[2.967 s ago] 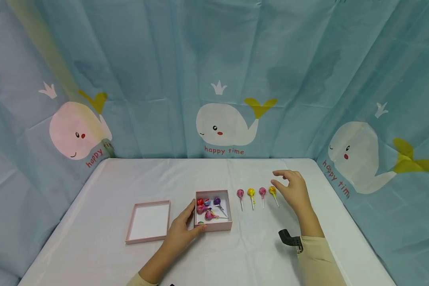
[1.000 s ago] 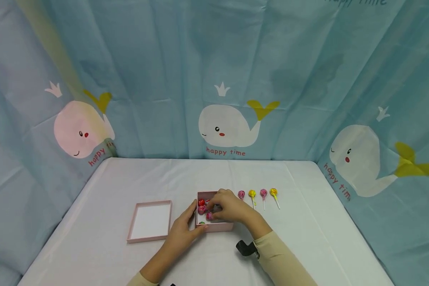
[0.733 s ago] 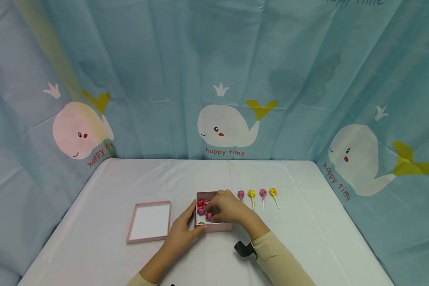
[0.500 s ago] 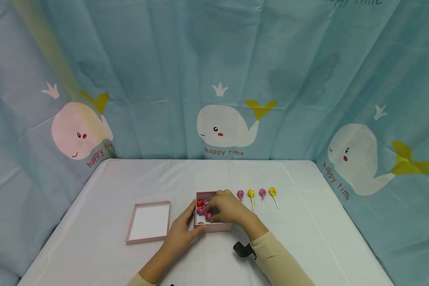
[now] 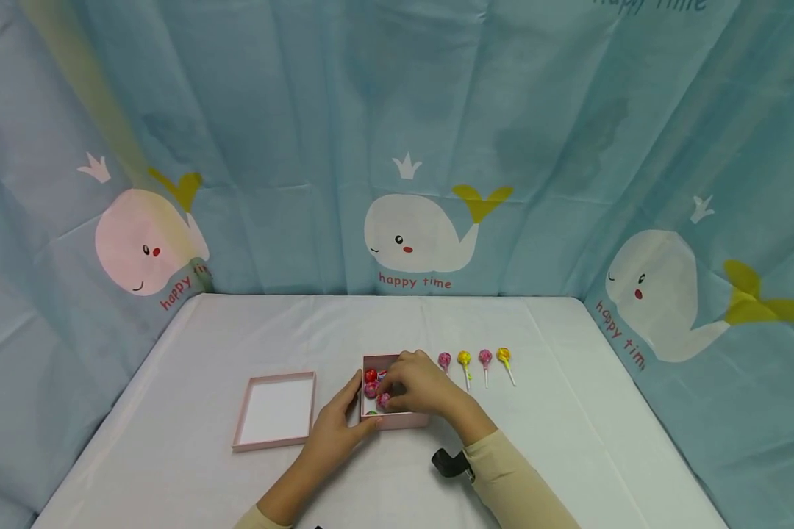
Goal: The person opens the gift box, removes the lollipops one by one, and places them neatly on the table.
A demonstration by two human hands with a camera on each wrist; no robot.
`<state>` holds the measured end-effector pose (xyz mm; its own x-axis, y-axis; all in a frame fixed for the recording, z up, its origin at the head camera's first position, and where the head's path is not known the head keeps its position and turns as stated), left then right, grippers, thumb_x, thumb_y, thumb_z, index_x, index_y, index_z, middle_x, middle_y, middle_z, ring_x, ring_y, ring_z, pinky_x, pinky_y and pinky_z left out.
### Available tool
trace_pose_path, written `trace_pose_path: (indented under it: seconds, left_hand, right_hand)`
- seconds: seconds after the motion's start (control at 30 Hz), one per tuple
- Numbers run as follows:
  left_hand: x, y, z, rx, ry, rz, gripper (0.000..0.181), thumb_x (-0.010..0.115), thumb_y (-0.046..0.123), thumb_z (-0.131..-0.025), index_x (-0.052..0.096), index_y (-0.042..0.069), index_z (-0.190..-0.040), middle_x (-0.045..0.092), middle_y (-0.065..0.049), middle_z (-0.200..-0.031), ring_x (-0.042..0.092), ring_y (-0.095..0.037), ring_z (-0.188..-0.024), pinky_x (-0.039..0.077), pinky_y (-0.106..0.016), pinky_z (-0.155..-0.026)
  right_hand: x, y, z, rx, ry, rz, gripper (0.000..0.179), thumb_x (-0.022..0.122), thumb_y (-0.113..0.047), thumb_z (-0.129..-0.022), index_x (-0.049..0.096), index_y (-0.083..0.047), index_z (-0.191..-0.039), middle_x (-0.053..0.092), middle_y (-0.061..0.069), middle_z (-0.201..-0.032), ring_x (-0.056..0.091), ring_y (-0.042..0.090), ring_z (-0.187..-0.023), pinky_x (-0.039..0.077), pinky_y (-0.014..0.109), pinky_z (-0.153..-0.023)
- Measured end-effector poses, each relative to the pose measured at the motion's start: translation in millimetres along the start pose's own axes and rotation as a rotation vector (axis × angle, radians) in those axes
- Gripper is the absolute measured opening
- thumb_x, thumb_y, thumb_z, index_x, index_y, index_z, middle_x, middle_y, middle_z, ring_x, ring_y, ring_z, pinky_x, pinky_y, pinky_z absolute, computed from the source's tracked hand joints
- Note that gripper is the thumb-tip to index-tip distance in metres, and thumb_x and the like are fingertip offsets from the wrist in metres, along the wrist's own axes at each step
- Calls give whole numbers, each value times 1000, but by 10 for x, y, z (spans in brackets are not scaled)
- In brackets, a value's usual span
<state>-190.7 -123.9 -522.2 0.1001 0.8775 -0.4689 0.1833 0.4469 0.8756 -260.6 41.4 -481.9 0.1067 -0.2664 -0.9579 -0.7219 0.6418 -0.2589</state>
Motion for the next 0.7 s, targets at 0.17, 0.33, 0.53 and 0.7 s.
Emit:
trace_pose_path:
  seconds: [0.17,0.33,0.53,0.7]
  left_hand:
    - [3,-9,-1,-7,3,9,100,83,45,-84,31,14,-162,33,-9,-165,36,-31,-149,35,-44,-120]
    - [12,-8,5,-7,7,12,99,84,44,-83,31,14,-162,34,-10,-165,38,-31,-149,35,-44,-120]
    - [6,18,6,21,13,10,98,84,41,-84,32,13,-162,34,-7,-165,36,-29,-150,36,-43,-120]
    - [-8,23,2,27,28,-24,99,83,44,-83,32,13,-162,35,-7,-165,36,-30,-149,36,-44,-119]
  right_hand:
    - [-12,40,33,-22,57,-99,17,83,-36,-87,80,-31,-103,71,-24,-98,52,1,-94,45,26,-85]
    - [-49,64,81,-37,130,-167,17,83,-33,-88,79,-29,-103,72,-20,-106,53,3,-101,47,30,-91]
    - [-141,66,132,-41,229,-212,21,85,-31,-85,79,-26,-105,73,-18,-108,54,5,-104,47,34,-91]
    - [-242,62,170,-14,274,-275,26,87,-28,-84,79,-24,-108,73,-18,-105,54,6,-103,47,35,-91]
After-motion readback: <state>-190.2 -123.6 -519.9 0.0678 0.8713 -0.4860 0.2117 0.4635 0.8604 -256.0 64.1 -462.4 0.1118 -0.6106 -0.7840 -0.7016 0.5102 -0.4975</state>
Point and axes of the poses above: each hand's wrist, its own z-axis away from the middle knuckle, its own x-axis out of the palm, y = z × x, the point moved 5 cm from there along -z, towards the middle knuckle
